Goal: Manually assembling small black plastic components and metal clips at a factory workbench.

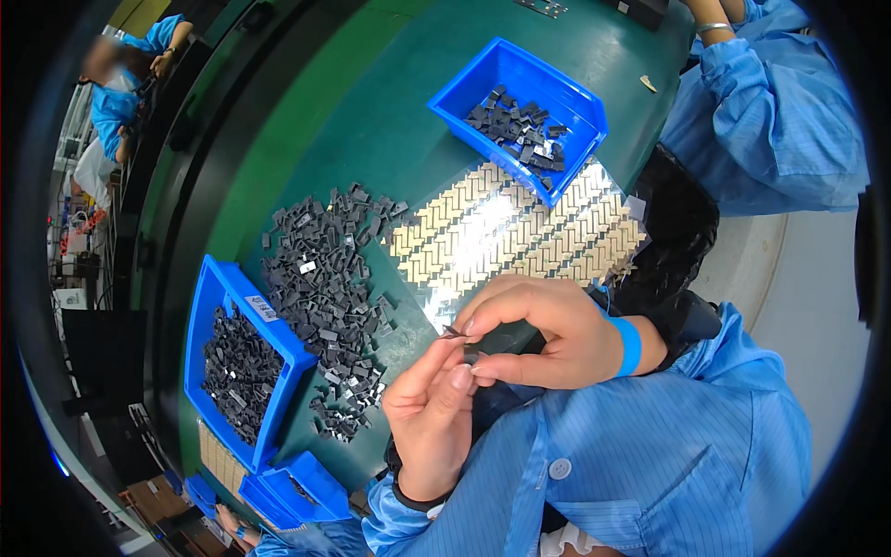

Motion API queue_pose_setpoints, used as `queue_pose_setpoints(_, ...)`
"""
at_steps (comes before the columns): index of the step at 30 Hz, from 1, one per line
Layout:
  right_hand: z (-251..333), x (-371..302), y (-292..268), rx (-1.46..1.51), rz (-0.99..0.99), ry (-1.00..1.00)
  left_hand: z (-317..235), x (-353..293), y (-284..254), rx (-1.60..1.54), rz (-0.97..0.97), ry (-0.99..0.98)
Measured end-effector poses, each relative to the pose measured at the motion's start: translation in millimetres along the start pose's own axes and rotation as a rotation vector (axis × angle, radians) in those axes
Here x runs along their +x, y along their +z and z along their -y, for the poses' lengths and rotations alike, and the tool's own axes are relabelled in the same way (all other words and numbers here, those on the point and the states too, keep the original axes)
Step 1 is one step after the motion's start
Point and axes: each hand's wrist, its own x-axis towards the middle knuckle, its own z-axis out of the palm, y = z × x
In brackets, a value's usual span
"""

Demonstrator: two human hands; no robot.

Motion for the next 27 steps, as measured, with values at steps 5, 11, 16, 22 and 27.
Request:
queue_pose_setpoints(5,0,-6,10,0.254,-0.163,0.143,4,-3,-4,0.258,-0.047,0.173)
queue_pose_setpoints(11,-2,-8,13,0.402,-0.162,0.266,6,-3,0,0.290,-0.070,0.209)
queue_pose_setpoints(16,-2,-8,11,0.364,-0.136,0.261,7,-2,-2,0.404,-0.039,0.253)
queue_pose_setpoints(22,-1,-8,9,0.339,-0.126,0.306,7,-1,-4,0.460,-0.001,0.279)
queue_pose_setpoints(27,0,-7,9,0.281,-0.118,0.265,7,-1,-3,0.494,0.001,0.293)
